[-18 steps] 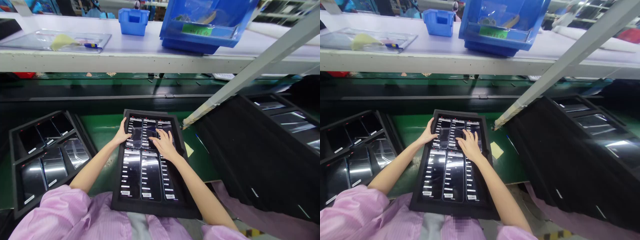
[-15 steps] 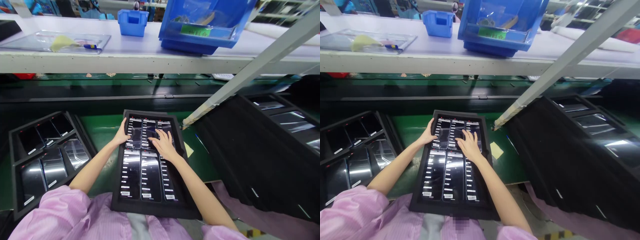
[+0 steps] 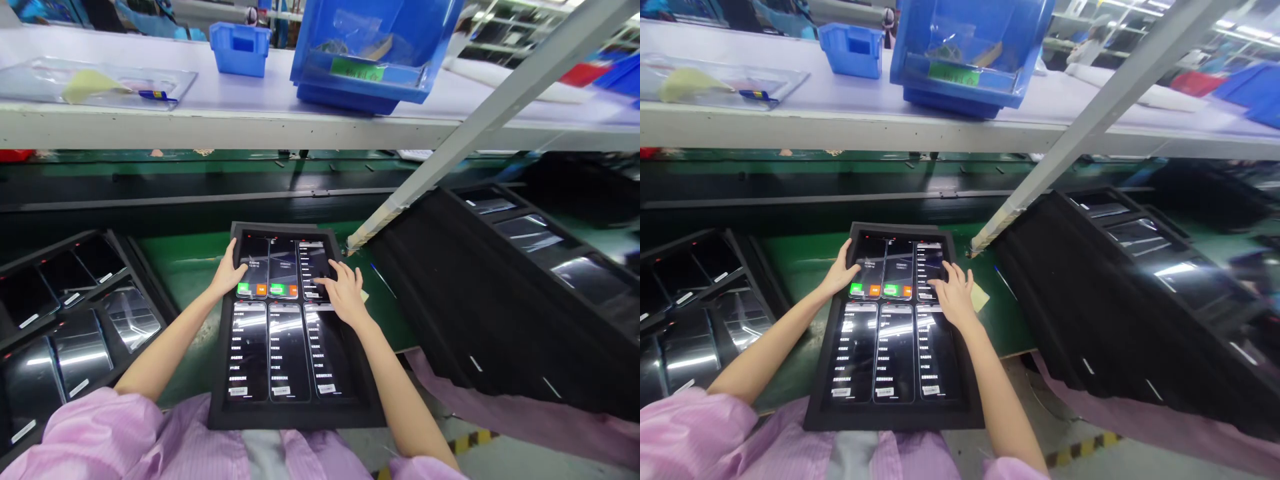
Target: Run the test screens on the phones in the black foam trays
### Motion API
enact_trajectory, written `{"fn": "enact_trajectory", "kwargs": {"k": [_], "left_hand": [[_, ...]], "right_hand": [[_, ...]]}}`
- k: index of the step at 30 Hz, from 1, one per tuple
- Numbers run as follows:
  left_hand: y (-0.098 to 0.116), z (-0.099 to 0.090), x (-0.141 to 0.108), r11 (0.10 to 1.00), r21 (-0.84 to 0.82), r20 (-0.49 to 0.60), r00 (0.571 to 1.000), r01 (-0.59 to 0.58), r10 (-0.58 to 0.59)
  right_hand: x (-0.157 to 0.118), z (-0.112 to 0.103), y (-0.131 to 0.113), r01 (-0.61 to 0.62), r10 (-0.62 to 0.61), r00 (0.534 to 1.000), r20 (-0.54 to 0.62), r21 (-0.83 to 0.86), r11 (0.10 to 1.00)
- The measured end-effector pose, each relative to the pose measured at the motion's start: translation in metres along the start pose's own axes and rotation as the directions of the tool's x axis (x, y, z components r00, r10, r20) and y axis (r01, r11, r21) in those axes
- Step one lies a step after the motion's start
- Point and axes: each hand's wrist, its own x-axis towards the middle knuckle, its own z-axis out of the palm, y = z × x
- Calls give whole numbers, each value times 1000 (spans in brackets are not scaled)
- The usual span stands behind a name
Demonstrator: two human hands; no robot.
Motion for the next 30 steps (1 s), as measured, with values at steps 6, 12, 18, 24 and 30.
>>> {"fn": "enact_trajectory", "kwargs": {"k": [6, 12, 18, 24, 30], "left_hand": [[5, -2, -10, 999, 50, -22, 1000, -6, 7], [7, -2, -109, 985, 164, 76, 996, -49, 37], [4, -7, -176, 991, 113, 156, 984, 73, -90], [-2, -6, -176, 996, 33, 157, 984, 82, -86], [-3, -5, -177, 996, -6, 164, 983, 86, -84]], "right_hand": [[-13, -8, -6, -6, 6, 1000, -20, 0, 1000], [-88, -28, -22, -3, 8, 997, -75, 67, 998], [-151, -30, -38, -32, 37, 998, -49, 95, 995], [-153, -25, -51, -56, 56, 998, -4, -14, 998], [-149, -19, -81, 60, -60, 998, -8, 8, 998]]}}
